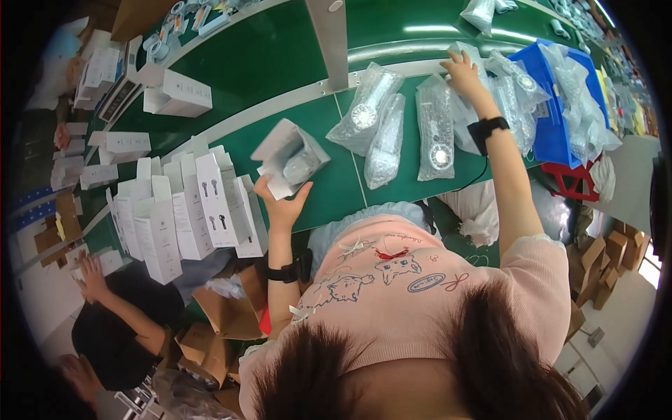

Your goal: The person packages items by hand, picking up a white box, inserting a bubble-wrapped object and a small plastic bag, and placing the box on the table. They repeat this process multiple times before moving a pile of bubble-wrapped objects aside.

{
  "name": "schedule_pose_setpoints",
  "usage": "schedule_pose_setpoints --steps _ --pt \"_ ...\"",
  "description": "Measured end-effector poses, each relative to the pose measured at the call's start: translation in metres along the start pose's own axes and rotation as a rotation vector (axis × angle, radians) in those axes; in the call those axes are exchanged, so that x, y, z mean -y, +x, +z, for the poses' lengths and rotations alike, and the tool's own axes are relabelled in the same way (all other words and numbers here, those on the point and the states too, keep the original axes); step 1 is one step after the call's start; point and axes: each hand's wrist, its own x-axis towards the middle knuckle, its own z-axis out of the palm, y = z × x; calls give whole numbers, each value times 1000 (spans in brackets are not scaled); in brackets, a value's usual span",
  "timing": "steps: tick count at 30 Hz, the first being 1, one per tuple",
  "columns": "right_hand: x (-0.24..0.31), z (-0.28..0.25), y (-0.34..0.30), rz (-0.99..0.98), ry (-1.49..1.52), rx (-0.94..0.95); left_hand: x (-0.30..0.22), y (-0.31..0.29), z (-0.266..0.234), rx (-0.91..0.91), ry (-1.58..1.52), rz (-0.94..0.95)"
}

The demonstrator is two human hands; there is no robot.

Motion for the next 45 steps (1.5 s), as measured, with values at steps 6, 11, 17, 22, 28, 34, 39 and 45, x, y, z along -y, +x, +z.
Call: schedule_pose_setpoints --steps 6,11,17,22,28,34,39,45 --pt "-29 27 18 -77 -77 194 -30 26 -11 -57 -287 1" --pt "-34 -17 4 -185 -76 -59 -49 44 -29 73 90 46" --pt "61 -121 -20 -46 1208 -189 -59 60 -37 40 7 -239" --pt "195 -146 -52 -797 1309 -293 -61 70 -33 41 -57 -432" --pt "252 -119 -55 -1194 738 -151 -49 68 -33 -10 -187 -412" --pt "246 -97 -53 -895 800 -281 -25 72 -65 -242 355 -153" --pt "274 -58 -31 -673 1323 286 14 68 -88 198 781 -582" --pt "303 -66 78 -361 1687 127 -50 64 -95 -52 129 -385"
